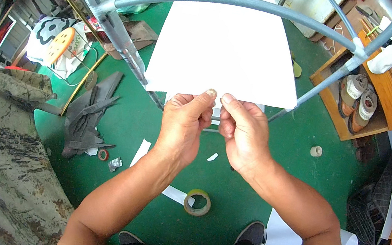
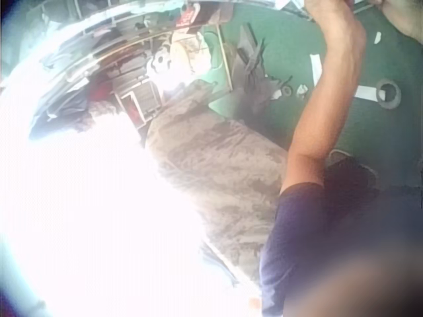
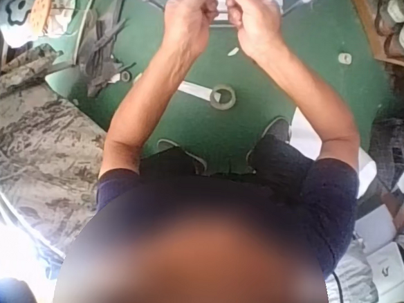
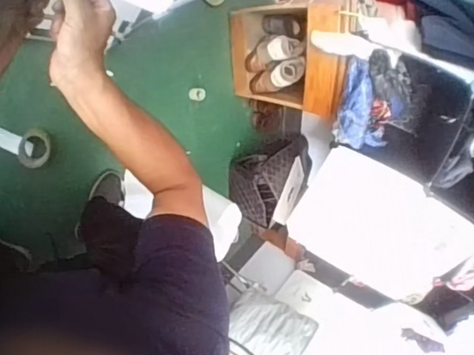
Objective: The person assembles a white wire shelving unit by attaching white panels to the frame using clear tape. They repeatedly tear tape, apply it to joints, and smooth the panels into place. The person also handles a roll of yellow tape and additional white panels during the process.
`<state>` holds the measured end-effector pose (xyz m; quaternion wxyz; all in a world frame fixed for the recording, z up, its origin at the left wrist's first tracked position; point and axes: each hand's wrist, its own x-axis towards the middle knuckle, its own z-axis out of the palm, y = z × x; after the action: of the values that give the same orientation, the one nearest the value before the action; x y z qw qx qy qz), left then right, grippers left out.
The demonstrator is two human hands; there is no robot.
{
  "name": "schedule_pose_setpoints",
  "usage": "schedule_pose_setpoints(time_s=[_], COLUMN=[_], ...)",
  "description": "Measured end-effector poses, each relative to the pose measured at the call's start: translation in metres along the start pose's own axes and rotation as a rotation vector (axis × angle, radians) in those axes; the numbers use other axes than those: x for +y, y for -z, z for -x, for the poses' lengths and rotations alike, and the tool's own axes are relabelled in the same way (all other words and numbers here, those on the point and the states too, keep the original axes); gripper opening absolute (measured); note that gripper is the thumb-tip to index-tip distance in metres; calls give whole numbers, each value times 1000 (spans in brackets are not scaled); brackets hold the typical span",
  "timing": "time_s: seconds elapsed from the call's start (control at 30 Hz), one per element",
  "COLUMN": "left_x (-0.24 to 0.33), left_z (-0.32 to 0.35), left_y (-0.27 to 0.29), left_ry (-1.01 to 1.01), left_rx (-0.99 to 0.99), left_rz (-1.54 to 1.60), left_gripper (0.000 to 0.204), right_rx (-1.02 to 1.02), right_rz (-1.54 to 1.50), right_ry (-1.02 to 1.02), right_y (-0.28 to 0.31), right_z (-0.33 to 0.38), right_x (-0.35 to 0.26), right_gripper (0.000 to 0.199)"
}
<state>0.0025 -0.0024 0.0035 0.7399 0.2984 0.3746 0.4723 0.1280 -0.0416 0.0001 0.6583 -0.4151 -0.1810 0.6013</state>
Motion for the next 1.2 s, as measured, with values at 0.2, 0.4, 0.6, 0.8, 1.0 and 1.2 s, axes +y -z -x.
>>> schedule_pose_setpoints(time_s=[0.2,0.4,0.6,0.8,1.0,1.2], left_x=[-3,-11,-16,-15,73,83], left_z=[0,-3,-9,9,8,-20], left_y=[-4,-4,6,17,-4,-13], left_ry=[-37,-94,-125,-246,-1215,-1119], left_rx=[30,50,-58,-56,-323,-516], left_rz=[31,29,28,-477,-1359,-1516], left_gripper=[19,16,14,8,21,18], right_rx=[-17,-29,-36,-6,-36,-68], right_rz=[12,75,97,162,246,161], right_ry=[17,90,176,246,297,299], right_y=[-1,5,5,5,14,12], right_z=[0,-6,-7,-10,-17,-17], right_x=[0,6,12,19,21,20], right_gripper=[18,21,17,15,18,15])
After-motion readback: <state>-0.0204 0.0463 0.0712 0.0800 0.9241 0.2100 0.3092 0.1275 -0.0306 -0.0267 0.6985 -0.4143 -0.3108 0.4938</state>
